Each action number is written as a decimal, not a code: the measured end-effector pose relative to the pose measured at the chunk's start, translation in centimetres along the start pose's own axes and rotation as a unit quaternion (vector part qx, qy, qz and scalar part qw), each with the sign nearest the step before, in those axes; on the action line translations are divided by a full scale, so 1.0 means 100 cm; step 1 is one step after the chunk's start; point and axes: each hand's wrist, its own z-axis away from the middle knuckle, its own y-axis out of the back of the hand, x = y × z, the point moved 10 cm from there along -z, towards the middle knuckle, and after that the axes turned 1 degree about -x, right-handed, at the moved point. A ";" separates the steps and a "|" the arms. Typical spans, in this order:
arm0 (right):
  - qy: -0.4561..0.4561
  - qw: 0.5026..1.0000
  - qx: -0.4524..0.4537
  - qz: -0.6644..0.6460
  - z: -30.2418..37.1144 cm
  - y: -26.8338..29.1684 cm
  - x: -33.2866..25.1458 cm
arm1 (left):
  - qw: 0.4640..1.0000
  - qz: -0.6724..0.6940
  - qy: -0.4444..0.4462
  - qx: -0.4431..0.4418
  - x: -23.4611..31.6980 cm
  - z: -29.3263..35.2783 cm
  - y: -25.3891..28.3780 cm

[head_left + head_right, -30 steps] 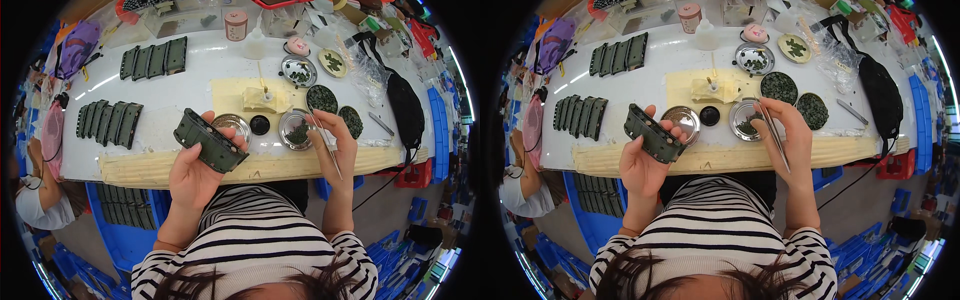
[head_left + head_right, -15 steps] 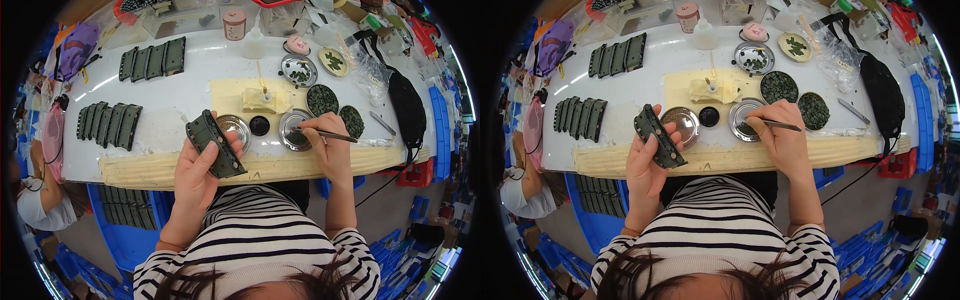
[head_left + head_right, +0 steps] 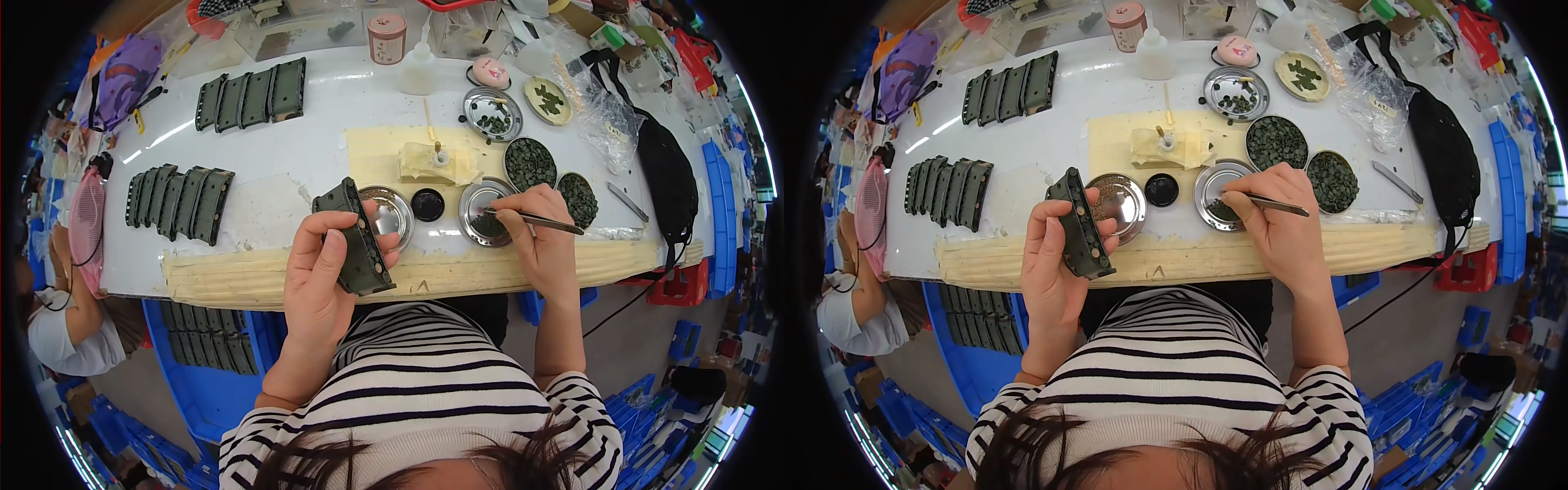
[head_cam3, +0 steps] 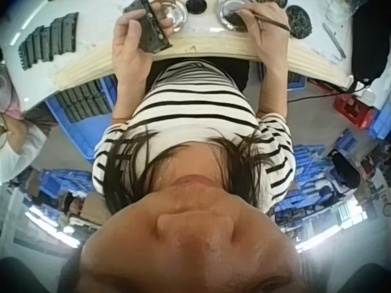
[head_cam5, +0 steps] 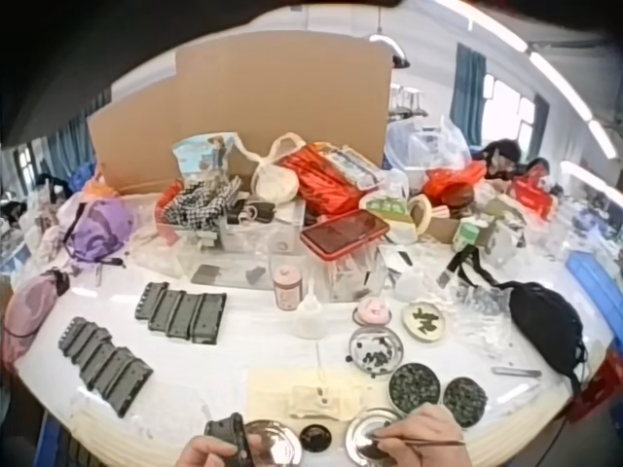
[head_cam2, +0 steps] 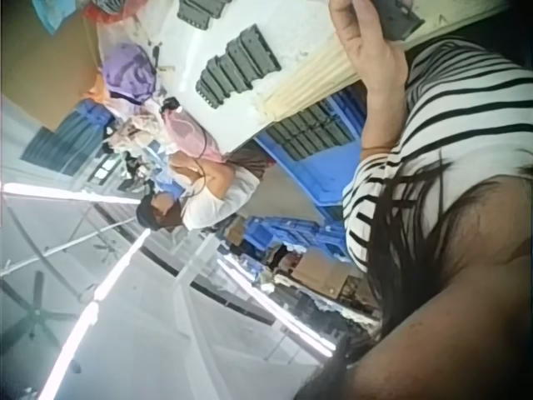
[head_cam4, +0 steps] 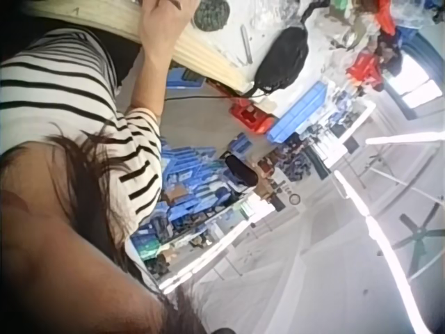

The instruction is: The recorder is assembling small green plastic toy tank components by applying adhesive with a brush and fitting the parts together on a workbench.

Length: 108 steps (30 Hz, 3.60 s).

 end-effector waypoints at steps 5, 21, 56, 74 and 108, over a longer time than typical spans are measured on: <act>-0.001 1.000 0.001 -0.004 0.001 -0.001 0.003 | 0.999 0.023 0.006 -0.020 0.000 0.000 -0.004; -0.045 0.998 -0.007 -0.036 -0.003 -0.001 0.013 | 0.996 -0.040 0.069 -0.049 -0.011 0.006 -0.013; 0.351 0.936 -0.001 0.011 0.003 -0.018 -0.122 | 0.986 -0.128 0.035 -0.102 -0.021 -0.012 -0.025; 0.298 0.951 0.028 -0.083 0.005 -0.018 -0.119 | 0.982 0.104 0.137 -0.078 -0.036 -0.006 -0.032; 0.114 0.959 0.042 -0.257 -0.008 -0.005 -0.075 | 0.988 0.073 0.120 -0.060 -0.017 -0.002 -0.033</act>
